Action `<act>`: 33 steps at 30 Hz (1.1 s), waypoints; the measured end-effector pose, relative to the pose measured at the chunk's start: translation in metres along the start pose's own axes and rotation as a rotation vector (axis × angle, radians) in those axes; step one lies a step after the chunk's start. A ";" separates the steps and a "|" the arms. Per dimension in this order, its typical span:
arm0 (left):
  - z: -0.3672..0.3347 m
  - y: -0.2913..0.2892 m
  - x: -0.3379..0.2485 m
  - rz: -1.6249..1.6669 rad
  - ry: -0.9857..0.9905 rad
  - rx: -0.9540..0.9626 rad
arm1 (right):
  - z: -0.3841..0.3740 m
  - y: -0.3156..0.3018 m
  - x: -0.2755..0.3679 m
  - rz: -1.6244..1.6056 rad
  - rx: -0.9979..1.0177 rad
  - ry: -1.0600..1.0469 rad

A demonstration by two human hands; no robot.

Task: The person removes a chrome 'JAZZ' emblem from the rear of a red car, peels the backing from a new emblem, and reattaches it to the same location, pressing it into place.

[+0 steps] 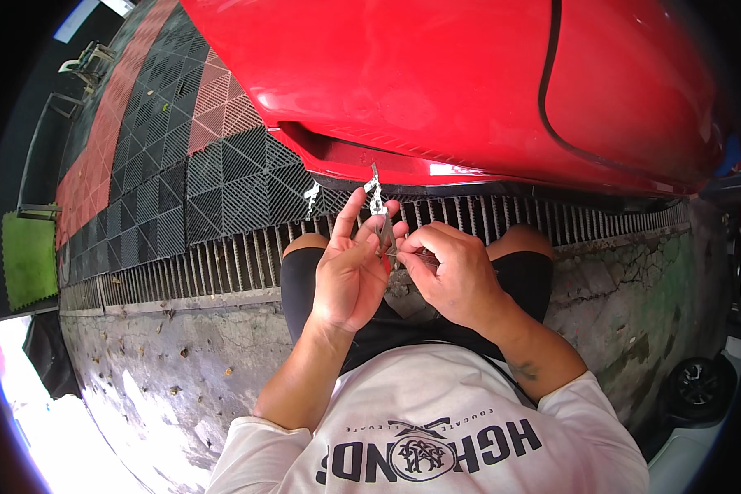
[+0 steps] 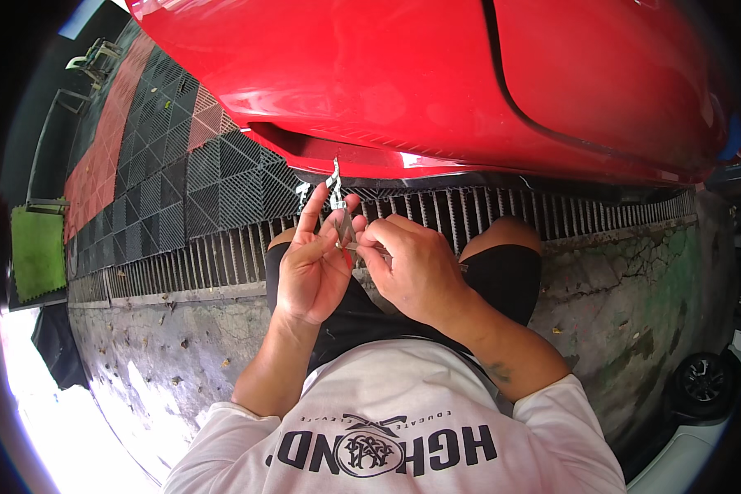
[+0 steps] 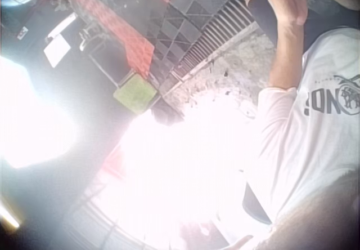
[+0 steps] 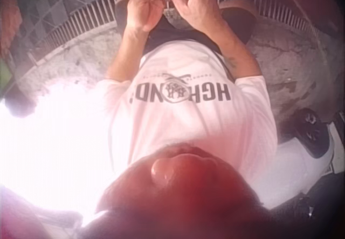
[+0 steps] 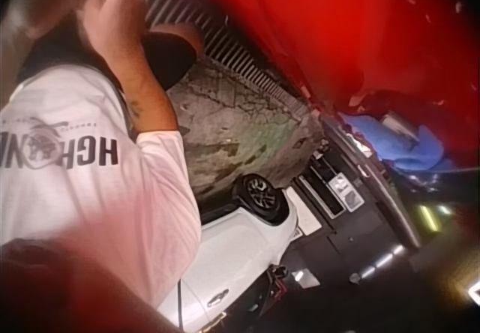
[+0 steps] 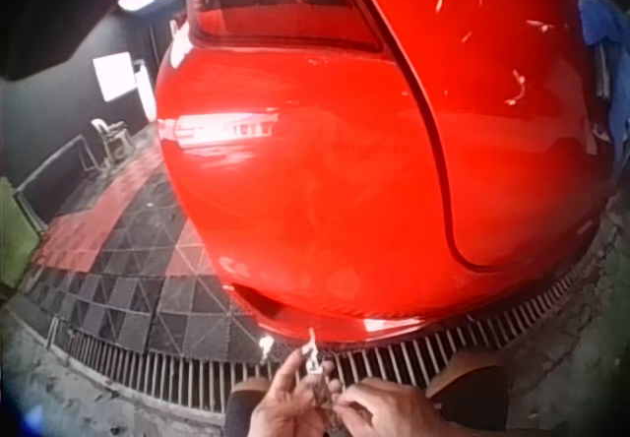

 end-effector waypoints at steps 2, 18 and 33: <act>0.000 -0.001 0.000 0.003 0.001 0.000 | 0.001 0.000 0.000 0.006 0.001 -0.002; 0.006 -0.005 0.005 0.017 -0.001 0.024 | 0.008 0.002 0.002 0.006 0.007 -0.001; 0.009 -0.002 0.004 -0.162 0.057 0.020 | 0.013 0.000 0.011 0.299 -0.081 -0.255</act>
Point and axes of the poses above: each hand's wrist, its own z-axis away from the middle knuckle, its own y-axis out of the palm, x = y × z, the point moved 3 cm from there along -z, towards the middle knuckle, and after that the axes turned 8 degrees about z, right-handed, at the moved point
